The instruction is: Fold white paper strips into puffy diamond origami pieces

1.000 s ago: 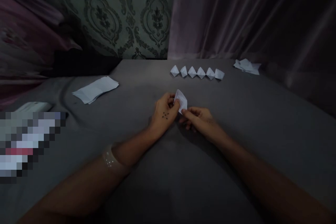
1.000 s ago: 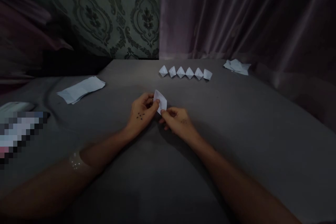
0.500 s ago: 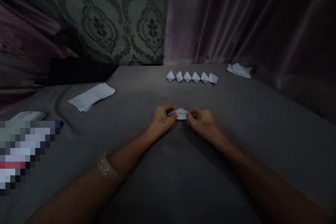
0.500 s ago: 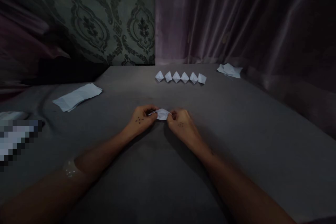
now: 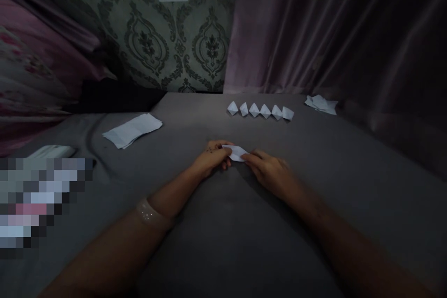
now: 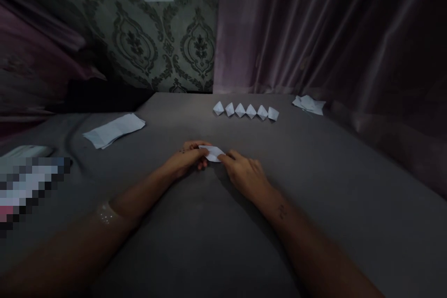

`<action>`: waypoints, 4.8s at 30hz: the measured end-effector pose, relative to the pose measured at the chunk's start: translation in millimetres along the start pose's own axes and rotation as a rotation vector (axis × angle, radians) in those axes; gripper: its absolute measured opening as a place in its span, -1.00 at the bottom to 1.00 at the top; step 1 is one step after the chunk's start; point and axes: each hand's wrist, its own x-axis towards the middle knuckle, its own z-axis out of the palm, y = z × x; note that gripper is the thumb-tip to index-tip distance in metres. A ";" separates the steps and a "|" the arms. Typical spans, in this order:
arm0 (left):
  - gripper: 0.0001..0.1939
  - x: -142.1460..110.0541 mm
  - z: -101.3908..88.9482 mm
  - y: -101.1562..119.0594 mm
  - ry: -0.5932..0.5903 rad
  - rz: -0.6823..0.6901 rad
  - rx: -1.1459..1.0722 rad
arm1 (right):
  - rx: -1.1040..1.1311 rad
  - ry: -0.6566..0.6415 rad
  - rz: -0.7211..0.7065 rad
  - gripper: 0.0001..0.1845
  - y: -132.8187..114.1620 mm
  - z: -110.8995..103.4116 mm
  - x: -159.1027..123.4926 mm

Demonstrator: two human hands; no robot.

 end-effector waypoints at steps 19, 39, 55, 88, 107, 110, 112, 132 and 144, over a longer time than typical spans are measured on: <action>-0.68 19.9 -33.8 -0.6 -0.098 0.044 -0.023 | 0.171 -0.011 -0.100 -0.73 -6.0 0.6 41.9; -0.71 47.6 -61.1 5.8 0.381 -0.056 -0.239 | -0.033 0.065 0.455 -0.64 -11.1 54.5 227.9; -0.76 49.8 -60.8 1.6 0.373 -0.026 -0.215 | -0.013 0.098 0.482 -0.64 -15.4 52.7 227.8; -0.84 53.3 -64.2 -4.8 0.367 -0.017 -0.205 | -0.050 0.027 0.286 -0.68 -43.2 54.9 186.5; -0.83 50.6 -62.1 0.3 0.344 -0.039 -0.183 | -0.174 0.060 0.385 -0.58 -25.8 58.8 230.5; -0.84 50.2 -61.7 1.9 0.348 -0.043 -0.179 | -0.177 0.061 0.390 -0.58 -26.0 58.3 229.6; -0.84 50.2 -61.3 2.6 0.350 -0.047 -0.175 | -0.175 0.063 0.384 -0.58 -26.2 57.4 228.6; -0.85 48.0 -63.8 -5.9 0.371 0.103 0.031 | -0.011 -0.016 -0.025 -0.72 -53.9 40.1 84.8; -0.68 7.9 -163.9 -7.9 0.657 0.244 0.753 | 0.233 0.207 -0.148 -0.64 -35.7 61.5 40.7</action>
